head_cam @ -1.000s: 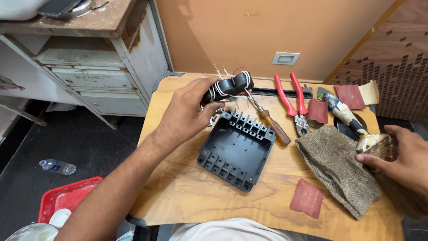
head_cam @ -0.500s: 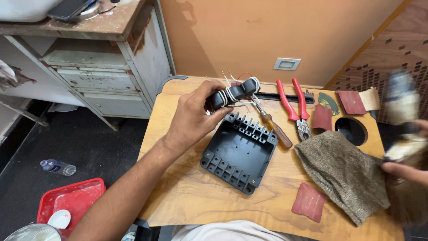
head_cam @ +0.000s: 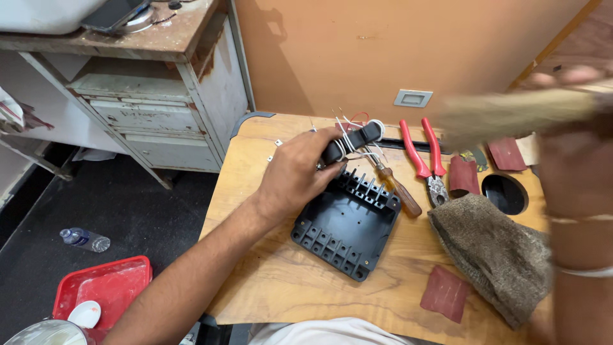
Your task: The person brushes a black plastic housing with a paintbrush, handles several small electrical components, and inserts a component into the housing while manipulating thin wires.
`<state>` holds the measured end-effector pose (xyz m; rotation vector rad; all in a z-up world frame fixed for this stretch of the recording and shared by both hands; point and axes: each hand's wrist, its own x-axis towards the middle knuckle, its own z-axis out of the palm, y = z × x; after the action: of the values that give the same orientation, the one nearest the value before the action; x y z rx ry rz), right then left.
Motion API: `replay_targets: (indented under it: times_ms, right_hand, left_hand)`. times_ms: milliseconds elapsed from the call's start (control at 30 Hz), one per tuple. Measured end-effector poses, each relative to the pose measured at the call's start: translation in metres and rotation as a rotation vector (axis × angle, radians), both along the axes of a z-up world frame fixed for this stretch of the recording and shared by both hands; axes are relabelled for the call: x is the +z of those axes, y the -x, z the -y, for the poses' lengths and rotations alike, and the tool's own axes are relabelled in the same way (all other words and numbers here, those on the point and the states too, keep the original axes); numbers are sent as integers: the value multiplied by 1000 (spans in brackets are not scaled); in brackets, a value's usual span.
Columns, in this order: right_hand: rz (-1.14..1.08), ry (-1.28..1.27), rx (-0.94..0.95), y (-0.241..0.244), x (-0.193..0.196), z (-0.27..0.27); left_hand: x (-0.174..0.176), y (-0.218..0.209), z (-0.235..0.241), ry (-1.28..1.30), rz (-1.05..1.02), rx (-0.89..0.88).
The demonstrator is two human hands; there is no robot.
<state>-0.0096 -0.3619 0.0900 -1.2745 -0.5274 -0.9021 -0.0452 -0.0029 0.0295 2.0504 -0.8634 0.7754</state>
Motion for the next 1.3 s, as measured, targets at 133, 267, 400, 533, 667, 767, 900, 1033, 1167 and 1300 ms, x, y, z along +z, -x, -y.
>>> replay_targets:
  times_ms: [133,267,400,533,667,767,900,1033,1167,1300]
  right_hand:
    - [41,125,196,18,-23,-108]
    - [-239,603,33,35,-10,-105]
    - [-106,245,166,29,3,-80]
    - [7,99,144,16,-2,-108]
    - [3,425,142,38,-15,-124]
    - [-9,353,157,38,4,-120]
    - [99,406,136,38,6,-134]
    - [172,591,91,31,-3,-140]
    - [127,702,-42,28,8,-105]
    - [161,507,-9,28,12,-111]
  left_hand:
    - [0,0,1,-6,-6,-17]
    - [5,-6,-15,94,19,40]
    - [-1,-5,-9,101,58,57]
    - [-5,-8,-1,44,214,33]
    - [-7,-17,-7,123,75,58]
    - [-6,-19,-8,85,166,70]
    - [-9,-21,-2,52,203,66]
    - [-5,-24,-13,287,126,-75]
    - [-7,-20,-15,276,106,56]
    - [0,-24,-9,239,251,119]
